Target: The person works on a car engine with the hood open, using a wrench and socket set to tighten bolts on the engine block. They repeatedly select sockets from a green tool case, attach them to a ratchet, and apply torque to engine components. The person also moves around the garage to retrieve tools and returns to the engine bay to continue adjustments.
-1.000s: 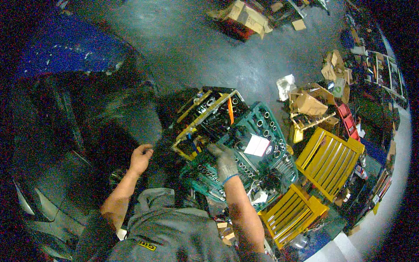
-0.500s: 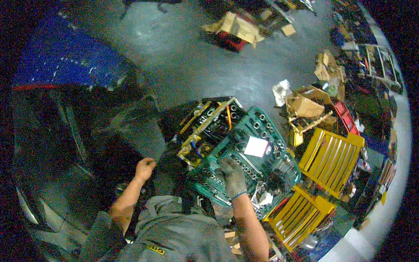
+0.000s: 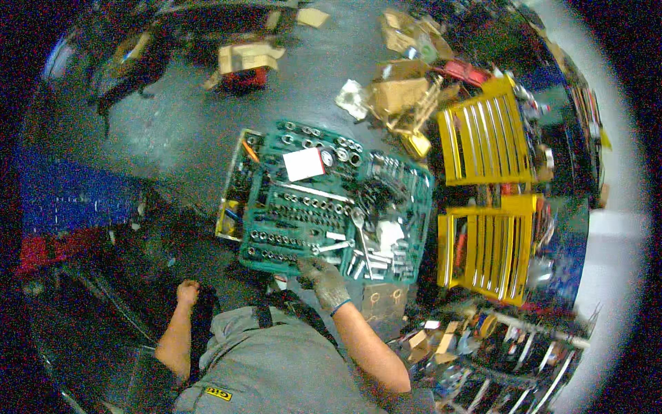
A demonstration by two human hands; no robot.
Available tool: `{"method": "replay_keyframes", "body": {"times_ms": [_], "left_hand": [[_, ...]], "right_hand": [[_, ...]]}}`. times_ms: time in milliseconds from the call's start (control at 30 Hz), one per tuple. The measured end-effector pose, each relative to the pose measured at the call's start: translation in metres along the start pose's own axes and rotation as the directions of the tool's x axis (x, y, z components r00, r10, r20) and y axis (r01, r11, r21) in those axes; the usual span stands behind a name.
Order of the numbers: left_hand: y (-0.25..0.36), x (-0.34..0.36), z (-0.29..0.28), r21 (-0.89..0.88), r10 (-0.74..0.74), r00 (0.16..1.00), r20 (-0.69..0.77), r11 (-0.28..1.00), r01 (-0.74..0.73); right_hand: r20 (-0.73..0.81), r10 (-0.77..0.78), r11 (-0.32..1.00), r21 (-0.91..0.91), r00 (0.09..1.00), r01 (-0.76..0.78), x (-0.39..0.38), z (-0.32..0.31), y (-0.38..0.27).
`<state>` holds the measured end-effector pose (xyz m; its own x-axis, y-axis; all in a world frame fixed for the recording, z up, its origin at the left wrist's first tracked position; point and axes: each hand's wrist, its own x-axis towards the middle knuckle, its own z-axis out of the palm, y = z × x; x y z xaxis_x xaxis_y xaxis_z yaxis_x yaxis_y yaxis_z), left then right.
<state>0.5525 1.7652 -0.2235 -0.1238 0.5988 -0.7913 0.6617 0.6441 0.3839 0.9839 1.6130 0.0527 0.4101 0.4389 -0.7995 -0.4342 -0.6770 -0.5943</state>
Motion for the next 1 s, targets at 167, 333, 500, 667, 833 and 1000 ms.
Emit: {"method": "replay_keyframes", "body": {"times_ms": [167,333,500,667,833,1000], "left_hand": [[0.012,-0.026,0.005,0.060,0.099,0.993,0.062,0.993,-0.102],[0.018,-0.069,0.019,0.374,0.358,0.924,0.136,0.845,-0.382],[0.030,-0.112,0.032,0.639,0.312,0.909,0.277,0.647,-0.417],[0.072,-0.162,0.025,0.730,0.376,0.815,0.440,0.378,-0.569],[0.131,-0.215,0.028,0.774,0.417,0.759,0.500,0.179,-0.607],[0.172,-0.228,0.059,0.676,0.448,0.614,0.650,0.028,-0.737]], "right_hand": [[-0.118,0.001,0.995,0.101,0.993,0.011,-0.041,-0.058,0.094],[-0.232,0.107,0.910,0.415,0.967,-0.002,-0.098,-0.114,0.198],[-0.301,0.195,0.779,0.626,0.934,0.039,-0.128,-0.149,0.321],[-0.468,0.292,0.695,0.703,0.834,0.151,-0.110,-0.134,0.426],[-0.488,0.352,0.482,0.826,0.799,0.293,-0.123,-0.104,0.447],[-0.405,0.376,0.300,0.904,0.834,0.304,-0.147,-0.077,0.447]]}}
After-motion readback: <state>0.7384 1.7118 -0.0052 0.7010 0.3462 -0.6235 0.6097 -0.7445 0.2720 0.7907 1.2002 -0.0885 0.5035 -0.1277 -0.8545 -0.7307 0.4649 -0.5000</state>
